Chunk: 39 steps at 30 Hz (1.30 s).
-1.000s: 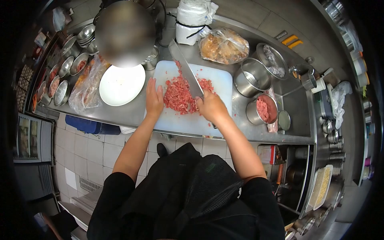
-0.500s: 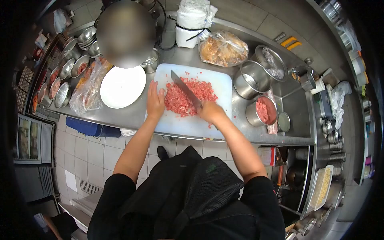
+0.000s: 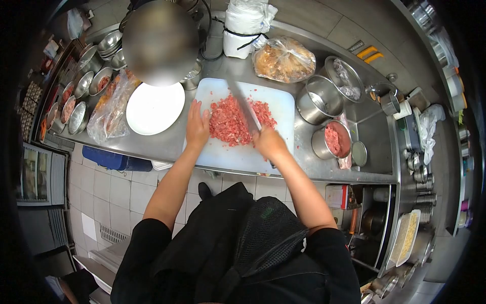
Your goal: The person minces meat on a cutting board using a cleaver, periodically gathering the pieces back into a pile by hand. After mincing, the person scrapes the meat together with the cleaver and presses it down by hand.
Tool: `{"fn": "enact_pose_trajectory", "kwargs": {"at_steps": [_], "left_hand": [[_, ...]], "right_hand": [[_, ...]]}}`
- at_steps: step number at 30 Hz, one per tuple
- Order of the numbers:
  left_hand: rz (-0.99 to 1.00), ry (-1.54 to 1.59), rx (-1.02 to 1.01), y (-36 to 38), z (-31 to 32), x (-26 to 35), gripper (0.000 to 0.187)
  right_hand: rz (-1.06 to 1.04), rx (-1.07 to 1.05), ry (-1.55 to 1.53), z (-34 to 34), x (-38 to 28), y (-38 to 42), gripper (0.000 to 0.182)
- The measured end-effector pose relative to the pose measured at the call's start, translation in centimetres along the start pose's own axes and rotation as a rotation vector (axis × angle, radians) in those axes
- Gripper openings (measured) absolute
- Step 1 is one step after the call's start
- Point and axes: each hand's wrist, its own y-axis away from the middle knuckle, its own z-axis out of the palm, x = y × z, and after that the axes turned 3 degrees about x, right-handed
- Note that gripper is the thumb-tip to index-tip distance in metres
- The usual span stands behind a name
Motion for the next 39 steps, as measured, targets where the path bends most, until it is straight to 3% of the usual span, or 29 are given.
{"fn": "enact_pose_trajectory", "kwargs": {"at_steps": [1,4,8,11,14,18,19,20,22,24,26,28,30,31,32,34,35,36,38,39], "left_hand": [[-0.005,-0.006,-0.003,0.0,0.2,0.0,0.05],[0.016,-0.013,0.002,-0.1,0.2,-0.2,0.05],[-0.004,0.002,-0.001,0.0,-0.3,0.4,0.05],[0.011,-0.04,0.005,0.0,0.6,-0.5,0.05],[0.022,-0.005,0.019,0.2,0.3,-0.1,0.05],[-0.009,-0.017,0.0,0.1,-0.2,0.2,0.05],[-0.007,-0.025,-0.003,0.0,0.1,0.1,0.05],[-0.002,-0.033,-0.01,0.0,0.2,-0.1,0.051],[0.021,-0.033,0.008,-0.1,0.1,-0.1,0.051],[0.028,-0.03,0.016,0.3,0.3,0.1,0.051],[0.004,-0.025,-0.003,0.0,-0.1,0.4,0.05],[0.018,-0.034,0.005,0.1,0.1,-0.2,0.05],[0.033,-0.037,0.017,-0.2,0.3,-0.1,0.05],[0.03,-0.021,0.025,-0.3,0.2,-0.1,0.05],[0.021,-0.003,0.021,0.2,0.1,-0.1,0.05],[0.03,-0.011,0.021,0.2,0.2,0.0,0.05],[0.045,-0.022,0.031,0.1,0.0,0.1,0.05],[0.046,-0.025,0.033,0.1,-0.1,0.0,0.05],[0.009,-0.022,0.006,0.0,0.1,0.0,0.05],[0.015,-0.022,0.005,0.0,0.2,-0.1,0.05]], "right_hand": [[0.008,-0.156,0.159,0.9,0.2,-0.4,0.033],[-0.053,-0.206,0.158,-1.7,-0.6,-0.4,0.033],[-0.024,-0.006,0.027,-2.7,-1.2,1.4,0.032],[0.039,-0.176,0.092,0.4,1.4,-0.7,0.032],[-0.026,-0.165,0.126,-3.4,-1.1,0.5,0.035],[0.045,0.064,-0.126,-1.2,0.0,0.7,0.037],[-0.052,0.008,0.118,0.0,0.5,0.0,0.038],[-0.051,0.015,0.114,-0.1,1.5,-0.6,0.038],[0.007,-0.171,0.123,-2.2,0.1,-0.5,0.038],[-0.032,-0.092,0.128,-2.8,-0.5,0.3,0.037],[-0.041,0.024,-0.06,-3.6,-2.4,1.6,0.037],[-0.013,0.064,-0.089,-0.8,-0.5,-0.1,0.037],[0.046,-0.215,0.07,-0.4,-0.4,-1.0,0.037],[-0.084,-0.152,0.204,-0.8,-0.4,-1.3,0.039],[-0.078,-0.159,0.202,-1.0,-0.3,-1.2,0.039],[-0.042,-0.079,0.091,-3.3,-3.3,0.7,0.042],[-0.14,0.039,0.053,-2.3,-2.2,0.3,0.042],[-0.143,0.038,0.052,-0.9,-1.5,-0.2,0.042],[0.003,-0.163,0.193,1.4,-0.5,-1.3,0.039],[-0.035,-0.152,0.138,1.5,0.5,-1.8,0.038]]}}
